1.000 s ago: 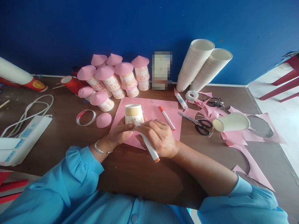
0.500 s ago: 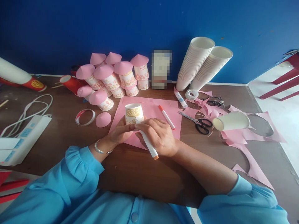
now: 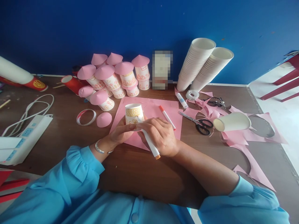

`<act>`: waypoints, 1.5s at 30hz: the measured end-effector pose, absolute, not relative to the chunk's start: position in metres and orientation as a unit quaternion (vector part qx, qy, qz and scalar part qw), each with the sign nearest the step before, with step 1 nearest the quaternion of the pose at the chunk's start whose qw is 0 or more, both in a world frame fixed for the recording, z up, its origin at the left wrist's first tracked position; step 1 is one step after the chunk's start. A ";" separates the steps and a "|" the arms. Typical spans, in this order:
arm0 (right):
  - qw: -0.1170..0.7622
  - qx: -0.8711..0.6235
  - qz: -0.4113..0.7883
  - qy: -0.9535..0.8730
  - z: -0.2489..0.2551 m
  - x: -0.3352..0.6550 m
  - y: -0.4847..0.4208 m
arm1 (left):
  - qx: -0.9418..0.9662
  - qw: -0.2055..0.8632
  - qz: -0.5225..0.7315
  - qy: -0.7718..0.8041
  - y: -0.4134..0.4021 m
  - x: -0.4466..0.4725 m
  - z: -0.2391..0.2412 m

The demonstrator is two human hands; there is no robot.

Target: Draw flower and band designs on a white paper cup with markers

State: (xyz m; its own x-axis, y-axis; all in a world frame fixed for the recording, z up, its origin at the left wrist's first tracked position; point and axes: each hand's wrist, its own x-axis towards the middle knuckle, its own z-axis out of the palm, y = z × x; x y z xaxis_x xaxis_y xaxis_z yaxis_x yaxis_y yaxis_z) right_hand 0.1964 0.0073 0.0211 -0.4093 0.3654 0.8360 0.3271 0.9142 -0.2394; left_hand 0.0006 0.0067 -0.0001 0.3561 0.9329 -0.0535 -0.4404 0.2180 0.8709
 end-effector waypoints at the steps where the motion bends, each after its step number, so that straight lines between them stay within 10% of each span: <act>1: 0.502 -0.207 0.018 -0.839 0.021 0.197 0.007 | 0.403 0.719 0.477 0.305 0.007 0.001 0.000; 45: 0.482 -0.198 -0.007 -0.853 0.022 0.196 0.005 | 0.462 0.680 0.470 0.322 0.007 0.000 -0.001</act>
